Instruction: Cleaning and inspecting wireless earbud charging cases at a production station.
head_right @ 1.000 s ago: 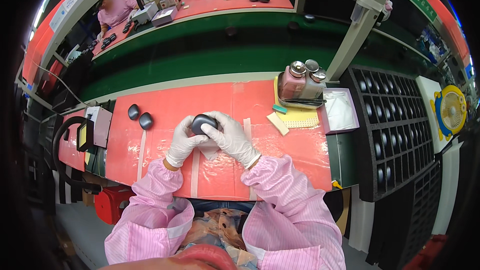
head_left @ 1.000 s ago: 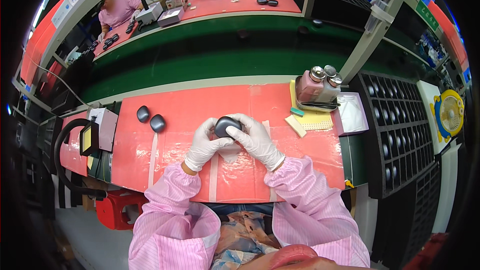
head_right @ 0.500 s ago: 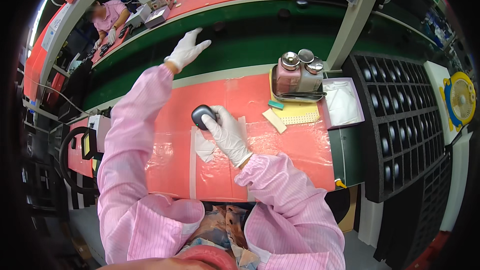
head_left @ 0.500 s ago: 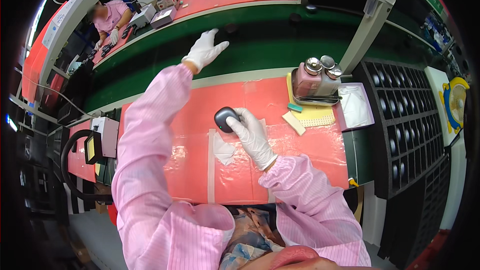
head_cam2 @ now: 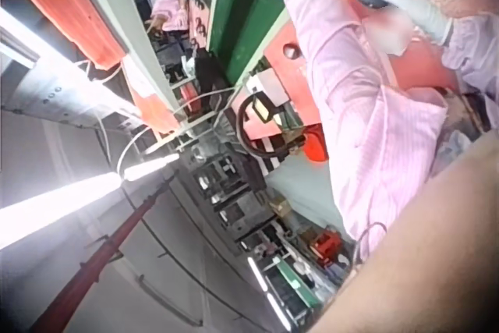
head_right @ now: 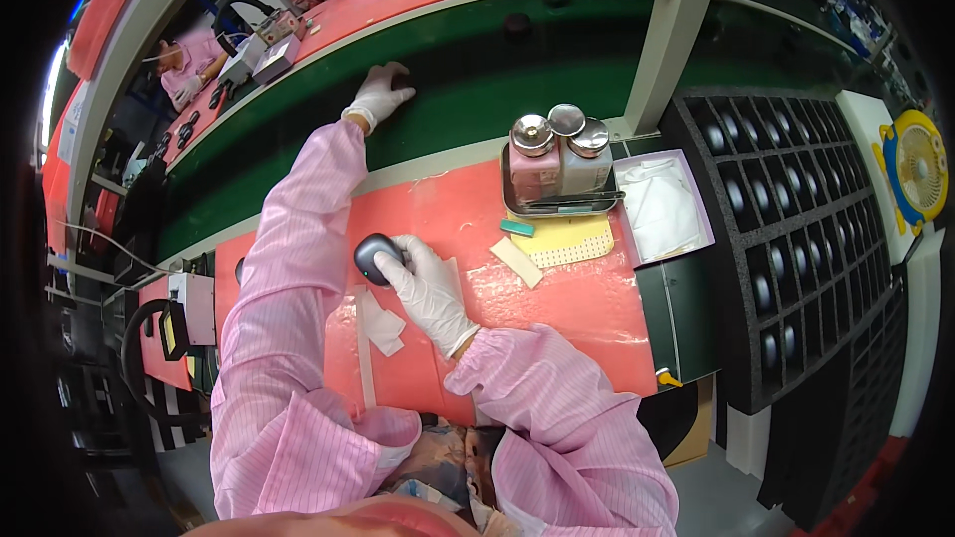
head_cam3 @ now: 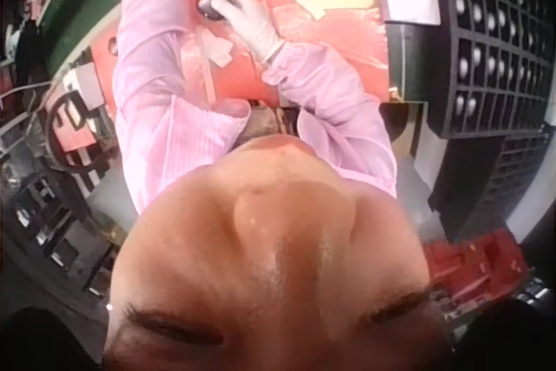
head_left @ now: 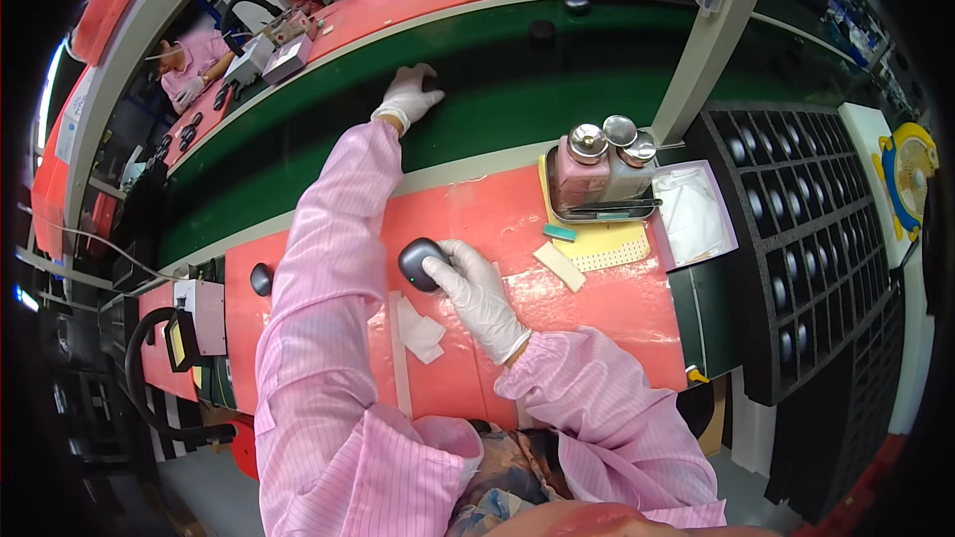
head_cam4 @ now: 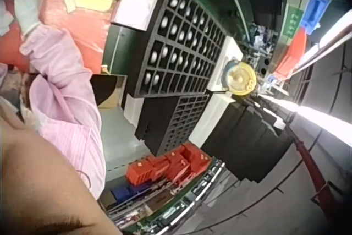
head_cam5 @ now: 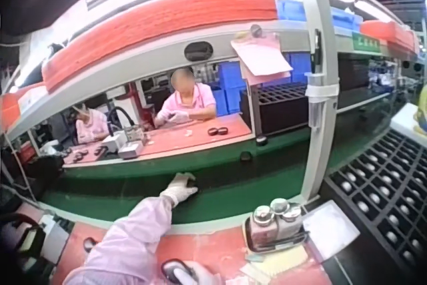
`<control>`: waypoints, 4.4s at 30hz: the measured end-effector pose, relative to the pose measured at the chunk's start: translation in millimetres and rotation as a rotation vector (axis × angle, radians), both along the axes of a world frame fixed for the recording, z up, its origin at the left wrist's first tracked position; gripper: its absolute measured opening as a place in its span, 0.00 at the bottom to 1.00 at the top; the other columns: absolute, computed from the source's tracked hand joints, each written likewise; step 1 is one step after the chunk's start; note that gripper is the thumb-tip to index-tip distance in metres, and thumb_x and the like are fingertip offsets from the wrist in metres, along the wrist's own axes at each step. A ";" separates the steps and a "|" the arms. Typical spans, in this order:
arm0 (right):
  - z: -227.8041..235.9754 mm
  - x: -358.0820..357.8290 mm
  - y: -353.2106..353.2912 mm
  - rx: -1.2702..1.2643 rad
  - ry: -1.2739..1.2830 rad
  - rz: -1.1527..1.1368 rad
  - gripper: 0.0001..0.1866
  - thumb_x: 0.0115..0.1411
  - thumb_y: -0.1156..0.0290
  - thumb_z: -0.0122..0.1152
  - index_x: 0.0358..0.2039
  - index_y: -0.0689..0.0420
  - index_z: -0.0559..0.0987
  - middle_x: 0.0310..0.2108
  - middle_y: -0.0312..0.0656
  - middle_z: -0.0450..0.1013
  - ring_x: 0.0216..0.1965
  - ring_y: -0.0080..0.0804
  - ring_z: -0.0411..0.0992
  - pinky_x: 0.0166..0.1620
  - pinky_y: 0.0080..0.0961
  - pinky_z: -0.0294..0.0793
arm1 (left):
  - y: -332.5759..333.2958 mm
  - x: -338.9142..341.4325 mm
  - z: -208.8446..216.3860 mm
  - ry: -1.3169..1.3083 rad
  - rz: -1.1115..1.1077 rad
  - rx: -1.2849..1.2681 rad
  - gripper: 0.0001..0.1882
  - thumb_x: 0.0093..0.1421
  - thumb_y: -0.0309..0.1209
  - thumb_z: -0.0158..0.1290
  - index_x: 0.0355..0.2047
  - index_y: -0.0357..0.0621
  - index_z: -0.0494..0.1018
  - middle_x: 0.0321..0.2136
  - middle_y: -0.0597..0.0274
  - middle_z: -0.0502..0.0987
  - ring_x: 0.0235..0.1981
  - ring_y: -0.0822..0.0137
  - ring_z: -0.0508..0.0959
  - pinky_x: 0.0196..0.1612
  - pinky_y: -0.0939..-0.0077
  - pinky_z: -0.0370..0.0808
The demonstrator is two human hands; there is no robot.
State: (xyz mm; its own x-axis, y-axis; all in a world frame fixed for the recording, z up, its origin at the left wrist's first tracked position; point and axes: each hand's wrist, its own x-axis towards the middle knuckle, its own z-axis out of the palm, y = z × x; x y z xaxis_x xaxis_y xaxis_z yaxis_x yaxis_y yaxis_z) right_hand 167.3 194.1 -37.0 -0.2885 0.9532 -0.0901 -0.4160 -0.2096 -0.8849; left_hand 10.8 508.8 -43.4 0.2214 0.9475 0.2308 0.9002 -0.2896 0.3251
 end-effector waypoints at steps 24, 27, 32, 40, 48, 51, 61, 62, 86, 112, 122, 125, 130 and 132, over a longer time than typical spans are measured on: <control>4.8 -6.8 -5.0 0.358 -0.206 -0.073 0.20 0.62 0.66 0.56 0.52 0.62 0.71 0.44 0.40 0.71 0.44 0.25 0.71 0.46 0.21 0.72 | -354.4 -28.2 59.3 -0.819 -0.083 -0.350 0.34 0.57 0.38 0.60 0.60 0.39 0.60 0.44 0.53 0.74 0.40 0.67 0.76 0.43 0.73 0.74; 7.9 -6.2 -5.6 0.493 -0.373 -0.056 0.19 0.62 0.70 0.56 0.52 0.62 0.72 0.47 0.40 0.70 0.47 0.26 0.70 0.51 0.23 0.70 | -339.6 -21.0 5.1 -1.058 -0.154 -0.262 0.24 0.59 0.35 0.58 0.52 0.38 0.67 0.39 0.59 0.75 0.36 0.71 0.76 0.40 0.76 0.73; 11.3 -3.3 -7.7 0.551 -0.474 -0.030 0.17 0.64 0.68 0.54 0.50 0.62 0.74 0.44 0.40 0.71 0.46 0.26 0.70 0.50 0.23 0.69 | -349.6 -17.1 10.2 -1.148 -0.090 -0.337 0.21 0.57 0.31 0.60 0.49 0.38 0.69 0.35 0.63 0.76 0.36 0.74 0.75 0.40 0.78 0.73; 14.4 -2.8 -10.6 0.274 -0.195 0.042 0.15 0.66 0.66 0.50 0.48 0.62 0.75 0.40 0.38 0.74 0.44 0.24 0.71 0.49 0.22 0.69 | -356.6 -21.9 27.3 -1.312 -0.061 -0.511 0.20 0.56 0.26 0.60 0.48 0.36 0.68 0.41 0.63 0.75 0.43 0.73 0.75 0.49 0.78 0.73; 4.1 -6.9 -8.7 0.410 -0.280 0.063 0.20 0.63 0.60 0.57 0.49 0.62 0.73 0.39 0.40 0.74 0.39 0.24 0.72 0.42 0.21 0.72 | -356.9 -21.9 24.3 -1.300 -0.013 -0.540 0.19 0.55 0.26 0.61 0.45 0.37 0.69 0.41 0.62 0.75 0.43 0.73 0.75 0.48 0.77 0.73; 2.8 -5.4 -8.2 0.356 -0.253 0.096 0.21 0.62 0.60 0.57 0.49 0.62 0.73 0.39 0.40 0.74 0.37 0.23 0.71 0.41 0.21 0.72 | -357.8 -19.7 22.2 -1.244 -0.044 -0.457 0.19 0.55 0.26 0.62 0.45 0.37 0.69 0.40 0.62 0.75 0.43 0.73 0.74 0.48 0.77 0.72; -8.0 -3.6 -4.0 0.358 -0.299 0.120 0.23 0.60 0.59 0.60 0.49 0.62 0.72 0.38 0.40 0.75 0.36 0.23 0.73 0.39 0.20 0.73 | -361.4 -18.2 26.6 -1.077 -0.021 -0.376 0.20 0.54 0.27 0.62 0.46 0.38 0.70 0.39 0.63 0.76 0.42 0.73 0.74 0.47 0.76 0.71; -7.6 -3.4 -3.8 0.357 -0.296 0.120 0.23 0.60 0.59 0.60 0.49 0.62 0.72 0.38 0.40 0.75 0.36 0.23 0.73 0.39 0.20 0.73 | -361.5 -18.2 26.8 -1.086 -0.016 -0.383 0.20 0.54 0.27 0.62 0.46 0.38 0.70 0.39 0.63 0.76 0.42 0.73 0.75 0.47 0.77 0.71; 0.0 8.0 9.8 -0.016 -0.031 -0.036 0.22 0.63 0.55 0.54 0.47 0.61 0.73 0.39 0.38 0.74 0.36 0.23 0.74 0.37 0.19 0.73 | -238.6 -14.5 120.4 -0.239 -0.357 -0.173 0.29 0.58 0.40 0.58 0.56 0.40 0.64 0.51 0.49 0.70 0.52 0.56 0.72 0.56 0.66 0.68; -15.1 -7.1 25.4 -0.112 -0.098 0.028 0.20 0.64 0.64 0.53 0.50 0.65 0.71 0.42 0.42 0.74 0.40 0.26 0.74 0.41 0.21 0.75 | 26.5 83.0 10.6 0.081 -0.005 -0.036 0.20 0.54 0.33 0.58 0.48 0.49 0.71 0.48 0.49 0.70 0.50 0.48 0.72 0.52 0.60 0.72; -2.0 1.4 17.8 -0.023 0.038 -0.107 0.19 0.63 0.57 0.55 0.43 0.59 0.73 0.36 0.38 0.74 0.34 0.23 0.73 0.37 0.20 0.74 | -258.6 -44.7 69.4 -0.081 -0.272 0.045 0.22 0.53 0.25 0.57 0.50 0.43 0.69 0.45 0.50 0.69 0.47 0.50 0.72 0.51 0.65 0.70; -1.3 0.2 14.9 0.015 -0.031 -0.096 0.19 0.63 0.56 0.55 0.44 0.59 0.73 0.35 0.38 0.73 0.35 0.22 0.73 0.37 0.19 0.73 | -312.6 -83.0 43.2 -0.118 -0.183 -0.117 0.23 0.54 0.24 0.56 0.51 0.43 0.69 0.48 0.49 0.69 0.51 0.50 0.70 0.56 0.63 0.67; 0.2 -5.8 9.5 0.191 -0.077 -0.108 0.18 0.64 0.61 0.55 0.48 0.62 0.72 0.44 0.40 0.71 0.42 0.24 0.72 0.41 0.20 0.73 | -337.9 -68.2 37.3 -0.312 -0.081 0.152 0.29 0.55 0.30 0.58 0.57 0.41 0.65 0.52 0.49 0.69 0.53 0.54 0.70 0.58 0.62 0.65; -0.9 -1.2 8.4 0.321 -0.139 -0.121 0.19 0.64 0.62 0.56 0.49 0.61 0.72 0.44 0.40 0.71 0.43 0.25 0.72 0.43 0.21 0.73 | -344.1 -31.0 55.0 -0.857 0.043 -0.351 0.27 0.59 0.32 0.57 0.58 0.41 0.64 0.51 0.53 0.69 0.50 0.62 0.72 0.54 0.67 0.69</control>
State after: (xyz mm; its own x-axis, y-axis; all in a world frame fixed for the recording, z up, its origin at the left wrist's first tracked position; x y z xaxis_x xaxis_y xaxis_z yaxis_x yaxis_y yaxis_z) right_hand 166.1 202.6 -38.0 -0.1781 0.9658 0.1883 -0.2917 0.1310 -0.9475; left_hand -20.3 164.7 11.6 0.0705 0.9975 -0.0026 0.3199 -0.0201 0.9472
